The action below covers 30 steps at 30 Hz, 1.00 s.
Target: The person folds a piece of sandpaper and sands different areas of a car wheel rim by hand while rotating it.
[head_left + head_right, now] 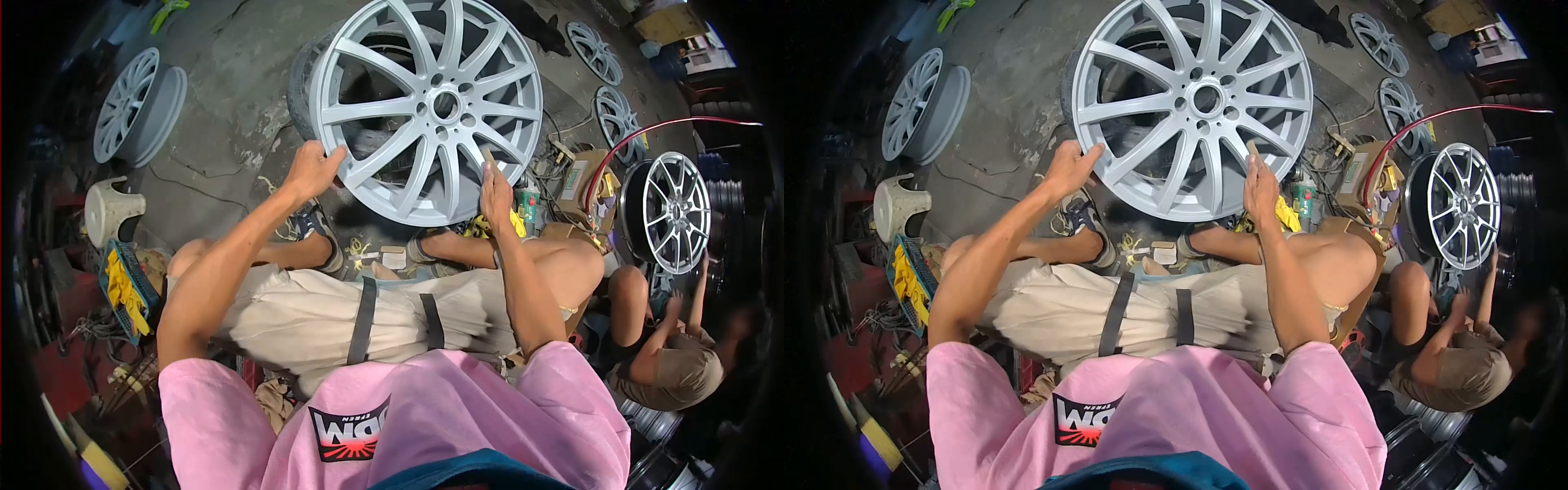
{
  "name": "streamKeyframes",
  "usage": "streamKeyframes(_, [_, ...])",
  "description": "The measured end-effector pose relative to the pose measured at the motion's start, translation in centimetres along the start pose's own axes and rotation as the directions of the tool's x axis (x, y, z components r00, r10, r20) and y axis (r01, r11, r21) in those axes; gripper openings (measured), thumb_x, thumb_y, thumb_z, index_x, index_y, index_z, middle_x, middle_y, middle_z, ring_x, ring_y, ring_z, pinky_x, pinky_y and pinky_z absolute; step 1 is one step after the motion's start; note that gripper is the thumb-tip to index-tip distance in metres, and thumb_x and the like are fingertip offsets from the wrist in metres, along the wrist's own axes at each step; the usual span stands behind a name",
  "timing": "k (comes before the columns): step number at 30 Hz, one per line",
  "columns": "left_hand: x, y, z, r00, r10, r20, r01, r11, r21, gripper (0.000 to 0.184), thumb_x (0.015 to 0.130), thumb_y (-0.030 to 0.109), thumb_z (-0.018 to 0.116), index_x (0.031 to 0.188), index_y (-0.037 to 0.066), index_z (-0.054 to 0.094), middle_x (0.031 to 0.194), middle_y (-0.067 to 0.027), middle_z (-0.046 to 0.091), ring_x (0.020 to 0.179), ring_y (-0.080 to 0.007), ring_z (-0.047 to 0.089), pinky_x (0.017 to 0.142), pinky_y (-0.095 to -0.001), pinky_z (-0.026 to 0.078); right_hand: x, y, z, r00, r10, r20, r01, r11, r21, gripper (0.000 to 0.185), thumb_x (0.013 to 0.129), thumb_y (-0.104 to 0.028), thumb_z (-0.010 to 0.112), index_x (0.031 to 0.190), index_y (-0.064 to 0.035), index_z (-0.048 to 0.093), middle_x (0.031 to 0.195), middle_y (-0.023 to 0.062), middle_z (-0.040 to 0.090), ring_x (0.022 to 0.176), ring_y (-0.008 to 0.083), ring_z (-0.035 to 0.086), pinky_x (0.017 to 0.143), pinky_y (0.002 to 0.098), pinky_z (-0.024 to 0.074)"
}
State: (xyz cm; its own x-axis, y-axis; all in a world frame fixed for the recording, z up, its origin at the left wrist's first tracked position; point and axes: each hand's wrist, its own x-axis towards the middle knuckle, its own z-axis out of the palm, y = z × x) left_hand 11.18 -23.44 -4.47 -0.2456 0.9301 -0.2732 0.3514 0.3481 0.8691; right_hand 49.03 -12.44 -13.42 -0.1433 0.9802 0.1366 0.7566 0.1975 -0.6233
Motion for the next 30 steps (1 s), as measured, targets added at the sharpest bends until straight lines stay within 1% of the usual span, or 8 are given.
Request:
streamKeyframes(4, [3.4, 0.3, -2.0, 1.000, -0.011, -0.024, 0.017, 0.963, 0.270, 0.044, 0.095, 0.036, 0.067, 0.098, -0.007, 0.077, 0.087, -0.0249, 0.077, 0.078, -0.0329, 0.079, 0.076, -0.0465, 0.062, 0.6, -0.5, -1.2, 0.982, 0.113, 0.152, -0.116, 0.993, 0.017, 0.058, 0.113, -0.048, 0.040, 0.128, -0.0003, 0.070, 0.086, 0.0338, 0.068, 0.086, 0.0540, 0.066, 0.079, 0.0555, 0.0497])
streamKeyframes(6, [7.8, -0.1, -3.2, 0.951, 0.239, -0.196, -0.122, 0.873, 0.472, 0.037, 0.095, 0.036, 0.066, 0.100, 0.001, 0.078, 0.085, -0.0186, 0.077, 0.078, -0.0281, 0.078, 0.073, -0.0456, 0.059, -0.2, -0.7, -1.1, 0.984, 0.084, 0.155, -0.097, 0.992, 0.078, 0.064, 0.112, -0.052, 0.044, 0.116, 0.0041, 0.073, 0.079, 0.0285, 0.070, 0.080, 0.0452, 0.070, 0.075, 0.0522, 0.0502])
streamKeyframes(10, [13.2, 8.7, -4.8, 0.897, 0.275, -0.346, -0.085, 0.876, 0.475, 0.045, 0.087, 0.048, 0.075, 0.098, 0.005, 0.069, 0.093, -0.0188, 0.075, 0.091, -0.0353, 0.073, 0.083, -0.0483, 0.056, -3.0, -2.9, 0.7, 0.901, 0.139, 0.412, -0.296, 0.889, 0.349, 0.060, 0.111, -0.049, 0.052, 0.101, 0.0066, 0.071, 0.080, 0.0097, 0.065, 0.072, 0.0167, 0.065, 0.068, 0.0368, 0.0526])
streamKeyframes(12, [15.8, 9.8, -3.6, 0.869, 0.349, -0.351, -0.172, 0.878, 0.446, 0.048, 0.087, 0.049, 0.079, 0.099, 0.005, 0.063, 0.097, -0.0187, 0.073, 0.091, -0.0339, 0.072, 0.082, -0.0479, 0.054, -3.7, -5.8, 0.3, 0.898, 0.095, 0.430, -0.338, 0.775, 0.533, 0.051, 0.113, -0.037, 0.050, 0.099, 0.0075, 0.071, 0.085, 0.0172, 0.074, 0.072, 0.0257, 0.070, 0.072, 0.0416, 0.0561])
streamKeyframes(16, [16.3, 10.4, -1.5, 0.842, 0.390, -0.374, -0.178, 0.854, 0.490, 0.042, 0.091, 0.036, 0.068, 0.118, 0.004, 0.067, 0.106, -0.0252, 0.076, 0.104, -0.0442, 0.073, 0.090, -0.0539, 0.055, -1.9, -9.4, -4.8, 0.976, -0.127, 0.177, 0.125, 0.992, 0.024, 0.032, 0.108, -0.020, 0.054, 0.129, -0.0022, 0.070, 0.084, 0.0203, 0.058, 0.083, 0.0388, 0.063, 0.076, 0.0493, 0.0499])
streamKeyframes(21, [14.6, 11.0, -1.9, 0.894, 0.321, -0.314, -0.166, 0.886, 0.434, 0.043, 0.093, 0.033, 0.060, 0.127, 0.007, 0.052, 0.116, -0.0328, 0.069, 0.113, -0.0563, 0.062, 0.094, -0.0647, 0.049, 1.3, -14.1, -4.2, 0.819, -0.532, 0.215, 0.543, 0.839, 0.008, 0.032, 0.103, -0.017, 0.063, 0.133, -0.0090, 0.072, 0.099, 0.0225, 0.060, 0.092, 0.0413, 0.062, 0.079, 0.0492, 0.0513])
streamKeyframes(26, [13.9, 11.0, -3.5, 0.878, 0.339, -0.338, -0.194, 0.898, 0.395, 0.041, 0.097, 0.043, 0.061, 0.115, 0.006, 0.061, 0.111, -0.0323, 0.070, 0.107, -0.0542, 0.066, 0.091, -0.0611, 0.051, 4.5, -14.3, -0.3, 0.798, -0.533, 0.283, 0.585, 0.798, -0.145, 0.032, 0.099, -0.023, 0.069, 0.128, -0.0110, 0.076, 0.100, 0.0250, 0.062, 0.097, 0.0433, 0.065, 0.086, 0.0501, 0.0536])
streamKeyframes(30, [12.7, 11.1, -7.3, 0.899, 0.308, -0.310, -0.168, 0.899, 0.405, 0.048, 0.098, 0.050, 0.061, 0.109, 0.004, 0.066, 0.109, -0.0302, 0.072, 0.106, -0.0508, 0.067, 0.090, -0.0586, 0.052, 0.4, -16.1, 0.0, 0.643, -0.653, 0.400, 0.685, 0.724, 0.079, 0.031, 0.095, -0.021, 0.071, 0.123, -0.0106, 0.078, 0.104, 0.0212, 0.065, 0.094, 0.0395, 0.065, 0.084, 0.0500, 0.0525])
